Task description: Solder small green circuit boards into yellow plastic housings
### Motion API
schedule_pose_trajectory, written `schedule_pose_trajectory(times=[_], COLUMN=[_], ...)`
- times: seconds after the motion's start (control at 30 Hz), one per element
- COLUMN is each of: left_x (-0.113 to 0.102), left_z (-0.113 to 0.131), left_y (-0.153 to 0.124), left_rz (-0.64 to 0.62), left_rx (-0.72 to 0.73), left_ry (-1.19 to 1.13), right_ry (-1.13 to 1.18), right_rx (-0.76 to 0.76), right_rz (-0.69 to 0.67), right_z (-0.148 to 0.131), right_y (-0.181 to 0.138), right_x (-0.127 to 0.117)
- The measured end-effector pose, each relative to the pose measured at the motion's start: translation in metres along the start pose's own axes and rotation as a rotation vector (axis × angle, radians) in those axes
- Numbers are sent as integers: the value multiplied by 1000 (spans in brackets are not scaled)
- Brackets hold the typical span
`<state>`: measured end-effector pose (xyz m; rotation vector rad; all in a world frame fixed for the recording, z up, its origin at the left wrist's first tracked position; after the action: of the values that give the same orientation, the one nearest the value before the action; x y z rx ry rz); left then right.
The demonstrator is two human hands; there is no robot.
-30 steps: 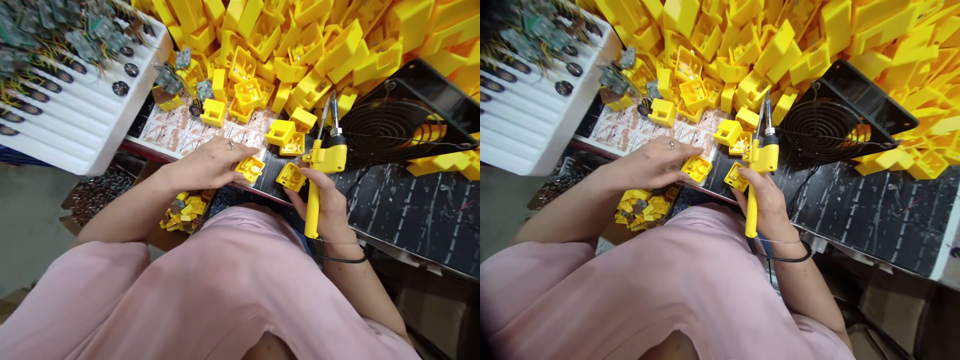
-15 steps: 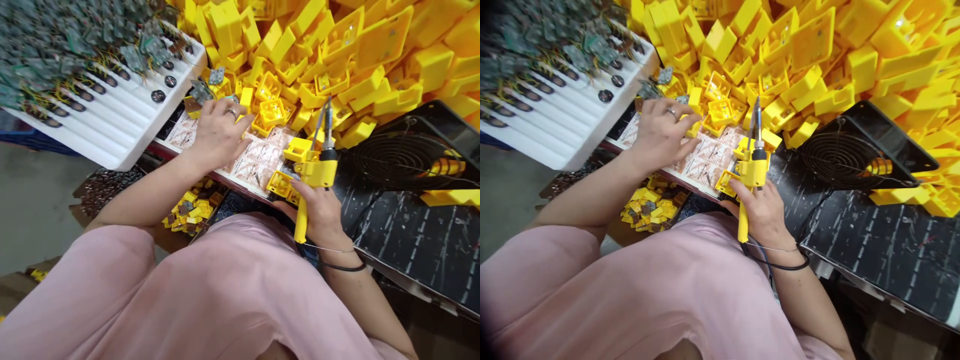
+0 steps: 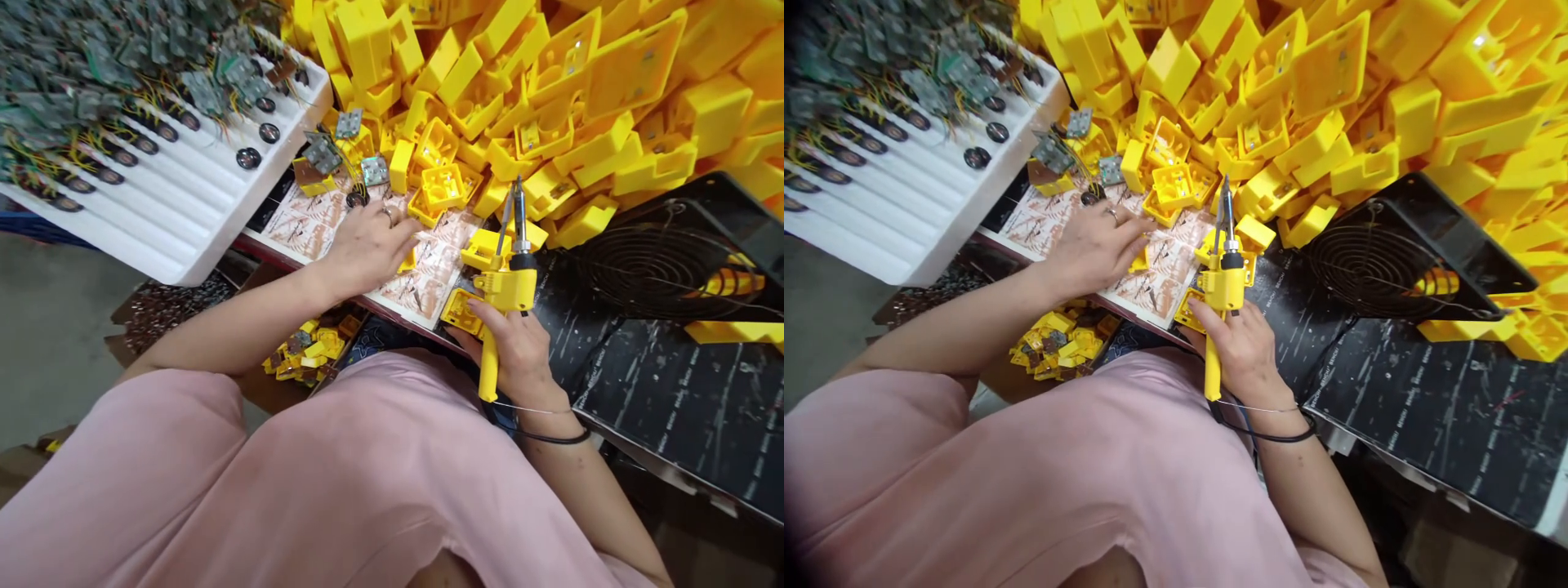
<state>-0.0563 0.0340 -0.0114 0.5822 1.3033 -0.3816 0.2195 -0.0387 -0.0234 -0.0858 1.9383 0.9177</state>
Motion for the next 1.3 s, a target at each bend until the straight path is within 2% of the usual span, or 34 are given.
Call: schedule_pose_trajectory(times=[0.07, 0.13, 0.23, 0.3, 0.37, 0.47, 0.57, 0.63, 0.7, 0.77, 0.8, 0.9, 0.97, 1.03, 1.1, 1.17, 1.3], left_x=[-12, -29, -47, -49, -42, -26, -17, -19, -28, -42, -49, -60, -56, -47, -40, -39, -38], left_z=[-11, -24, -36, -33, -17, 25, 62, 68, 53, 17, -6, -77, -110, -129, -134, -125, -77], left_y=[0, -3, -8, -8, -5, 1, 0, -7, -16, -23, -25, -26, -23, -22, -22, -24, -26], left_rz=[-10, -58, -230, -320, -367, -378, -313, -275, -211, -116, -68, -122, -209, -210, -141, -25, 121], left_rx=[13, 108, 346, 426, 421, 340, 227, 220, 236, 185, 112, -123, -115, -59, -30, -33, 122], left_ry=[51, -38, -185, -161, -75, 75, 184, 151, 110, 137, 172, 318, 328, 322, 329, 319, 89], right_ry=[-5, -19, -28, -26, -39, -57, -82, -102, -96, -78, -70, -43, -31, -29, -4, 48, 67], right_rx=[1, 6, 5, -6, -15, -20, -25, -20, -12, -10, -16, -28, -30, -19, 5, 51, 101], right_rz=[7, 13, 3, 7, 34, 67, 90, 118, 147, 153, 153, 145, 154, 154, 144, 130, 66], right_z=[0, 0, 1, 2, 3, 4, 5, 5, 6, 6, 6, 7, 8, 9, 9, 5, -12], right_y=[1, 0, -2, -3, -3, 0, 3, 3, 2, 0, -1, -2, -3, -5, -7, -4, 16], right_x=[0, 0, 0, 0, 0, -2, -4, -4, -5, -5, -5, -3, -3, -3, -4, -5, 3])
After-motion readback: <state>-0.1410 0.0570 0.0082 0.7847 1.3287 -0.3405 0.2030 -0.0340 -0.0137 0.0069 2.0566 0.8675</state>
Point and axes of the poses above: each hand's wrist, its own y-axis towards the middle knuckle, its own x-axis out of the palm, z = x × y, the point moved 1 cm from there along y, towards the middle knuckle, and after that the axes turned 9 degrees about x, right-handed, at the moved point
